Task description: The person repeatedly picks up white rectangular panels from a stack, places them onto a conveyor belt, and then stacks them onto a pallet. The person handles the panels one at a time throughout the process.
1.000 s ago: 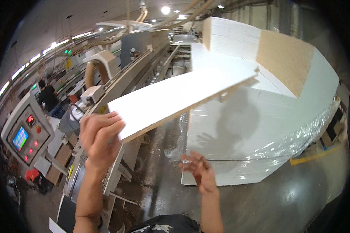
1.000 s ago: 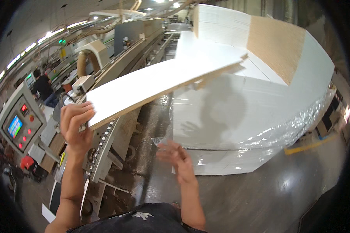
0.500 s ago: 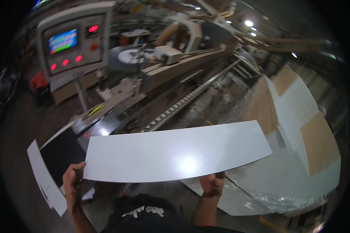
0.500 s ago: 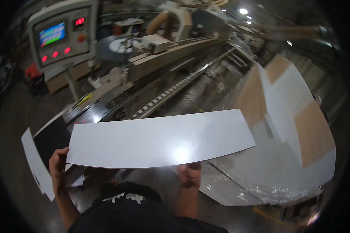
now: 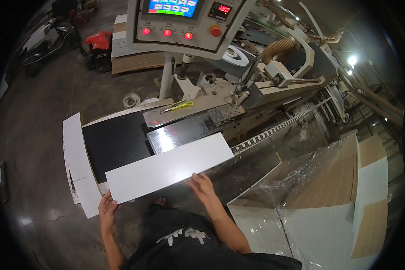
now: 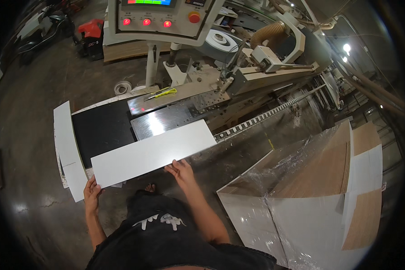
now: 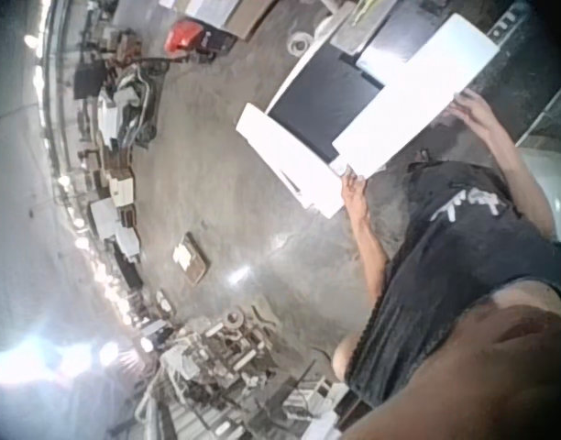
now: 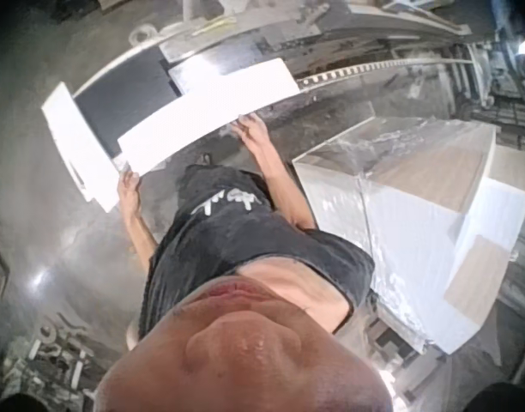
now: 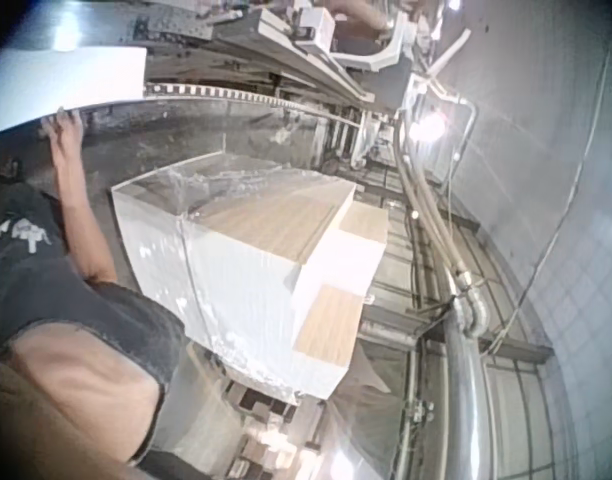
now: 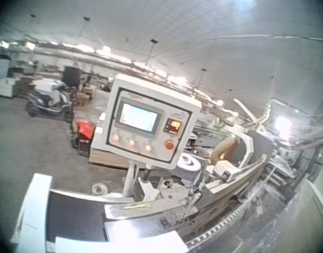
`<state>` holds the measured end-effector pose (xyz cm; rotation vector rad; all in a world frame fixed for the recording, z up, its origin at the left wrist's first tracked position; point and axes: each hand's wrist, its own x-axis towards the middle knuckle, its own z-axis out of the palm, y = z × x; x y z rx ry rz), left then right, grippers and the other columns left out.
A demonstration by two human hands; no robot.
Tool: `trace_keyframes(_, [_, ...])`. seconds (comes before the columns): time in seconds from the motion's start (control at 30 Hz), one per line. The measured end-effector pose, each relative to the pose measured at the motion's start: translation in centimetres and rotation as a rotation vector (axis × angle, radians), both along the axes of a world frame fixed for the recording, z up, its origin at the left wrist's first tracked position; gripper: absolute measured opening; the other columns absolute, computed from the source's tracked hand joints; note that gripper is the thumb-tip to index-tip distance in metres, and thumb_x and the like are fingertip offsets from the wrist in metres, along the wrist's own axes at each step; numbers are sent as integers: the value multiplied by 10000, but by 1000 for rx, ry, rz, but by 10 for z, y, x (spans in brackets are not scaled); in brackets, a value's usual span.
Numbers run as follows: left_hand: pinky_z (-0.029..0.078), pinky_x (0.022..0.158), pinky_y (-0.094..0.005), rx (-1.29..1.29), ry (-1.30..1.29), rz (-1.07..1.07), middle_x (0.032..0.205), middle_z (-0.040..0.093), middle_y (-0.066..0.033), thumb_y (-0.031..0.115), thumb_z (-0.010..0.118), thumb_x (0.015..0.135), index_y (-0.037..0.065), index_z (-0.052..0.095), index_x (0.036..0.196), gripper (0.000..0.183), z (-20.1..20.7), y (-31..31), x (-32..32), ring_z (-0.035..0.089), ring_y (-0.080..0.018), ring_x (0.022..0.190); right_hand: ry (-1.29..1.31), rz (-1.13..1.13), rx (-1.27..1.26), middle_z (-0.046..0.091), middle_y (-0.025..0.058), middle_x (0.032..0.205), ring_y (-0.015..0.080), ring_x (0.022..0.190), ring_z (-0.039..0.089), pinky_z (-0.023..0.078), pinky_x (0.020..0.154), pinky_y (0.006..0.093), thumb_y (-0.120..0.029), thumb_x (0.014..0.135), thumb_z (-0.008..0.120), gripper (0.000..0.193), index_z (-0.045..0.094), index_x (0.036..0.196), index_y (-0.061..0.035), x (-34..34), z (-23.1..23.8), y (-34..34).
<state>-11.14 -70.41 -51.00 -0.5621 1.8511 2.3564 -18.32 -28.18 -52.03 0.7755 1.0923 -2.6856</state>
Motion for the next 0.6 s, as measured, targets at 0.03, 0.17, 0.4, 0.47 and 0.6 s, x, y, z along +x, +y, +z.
trace_keyframes(0.03, [551,938,-311,-9,-21,21,1319,660,-115,211,760,974,-24,510,1507,634,-1,-2,-4,640,-182,1186,-22,4,52,673,63,1030,251,931,721,646,932,470,-6,1005,672,242,601,1236,-18,-14,-5,-8])
trace_keyframes(0.17, [570,899,-315,-58,-6,68,1351,669,-84,261,764,973,37,513,1533,653,-29,-6,-27,664,-164,1136,-52,-2,161,663,69,1009,228,880,708,660,870,438,-11,996,693,368,540,1331,-13,-67,-24,-24])
trace_keyframes(0.4, [537,897,-251,-150,158,8,1242,671,-87,4,778,911,-37,391,1592,784,-49,24,-76,652,-130,1072,-31,-25,481,641,128,925,219,767,694,640,705,381,1,1006,681,1140,-246,1649,-163,-118,-17,-21])
trace_keyframes(0.47, [537,866,-246,-183,172,-10,1117,663,-60,-18,779,891,-33,402,1590,794,-50,28,-86,639,-113,977,-31,8,556,647,132,917,220,739,701,635,673,371,-7,1013,674,1161,-290,1634,-192,-132,-15,-15])
trace_keyframes(0.6, [520,786,-235,-314,73,2,874,586,-4,-56,788,847,-12,466,1565,788,-47,30,-107,554,-83,781,-36,41,547,668,133,902,219,735,719,640,677,376,-28,1030,655,1163,-333,1613,-223,-148,-21,-5])
